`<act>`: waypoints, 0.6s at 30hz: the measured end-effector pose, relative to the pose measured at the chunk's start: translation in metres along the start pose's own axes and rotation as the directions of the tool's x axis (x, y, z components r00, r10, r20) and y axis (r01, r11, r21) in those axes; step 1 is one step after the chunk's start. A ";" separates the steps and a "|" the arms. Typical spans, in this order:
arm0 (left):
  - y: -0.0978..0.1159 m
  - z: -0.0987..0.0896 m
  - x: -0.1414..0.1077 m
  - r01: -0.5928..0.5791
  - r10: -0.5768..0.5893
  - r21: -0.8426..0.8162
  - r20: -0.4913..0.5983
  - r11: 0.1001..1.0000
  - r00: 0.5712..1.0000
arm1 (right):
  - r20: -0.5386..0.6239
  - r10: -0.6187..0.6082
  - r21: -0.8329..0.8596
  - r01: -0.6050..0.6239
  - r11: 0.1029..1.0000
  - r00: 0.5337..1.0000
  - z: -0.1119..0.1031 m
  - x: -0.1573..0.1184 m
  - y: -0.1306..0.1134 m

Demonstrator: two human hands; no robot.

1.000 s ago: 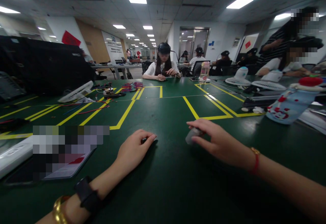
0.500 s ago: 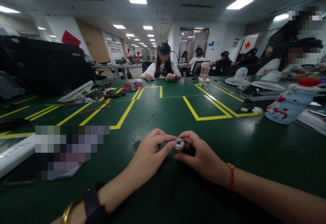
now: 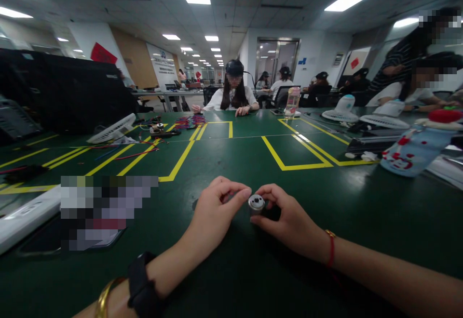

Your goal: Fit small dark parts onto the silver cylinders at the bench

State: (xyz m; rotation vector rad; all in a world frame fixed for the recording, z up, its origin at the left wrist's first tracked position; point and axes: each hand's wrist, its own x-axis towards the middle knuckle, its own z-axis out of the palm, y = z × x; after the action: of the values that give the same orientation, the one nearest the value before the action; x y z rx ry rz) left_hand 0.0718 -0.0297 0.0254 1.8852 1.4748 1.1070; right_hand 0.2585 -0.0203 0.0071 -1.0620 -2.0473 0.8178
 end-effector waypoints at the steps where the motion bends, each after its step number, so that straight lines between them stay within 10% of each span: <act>1: -0.003 0.000 -0.001 0.013 -0.013 0.015 0.006 1.000 1.000 | -0.024 -0.004 -0.014 0.004 1.000 1.000 0.000 -0.001 0.000; 10: -0.024 0.014 -0.005 -0.071 0.015 0.240 0.229 0.968 0.973 | -0.037 -0.011 0.015 0.011 1.000 0.999 0.001 -0.004 0.005; 18: -0.034 -0.019 0.002 0.059 -0.077 0.216 0.076 0.975 0.994 | -0.243 0.100 -0.258 -0.164 0.952 0.965 -0.049 0.012 0.020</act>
State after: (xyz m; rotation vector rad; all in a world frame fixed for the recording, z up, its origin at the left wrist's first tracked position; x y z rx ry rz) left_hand 0.0373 -0.0195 0.0093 1.9809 1.6528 0.8551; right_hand 0.3007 0.0100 0.0231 -1.3936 -1.9449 0.4538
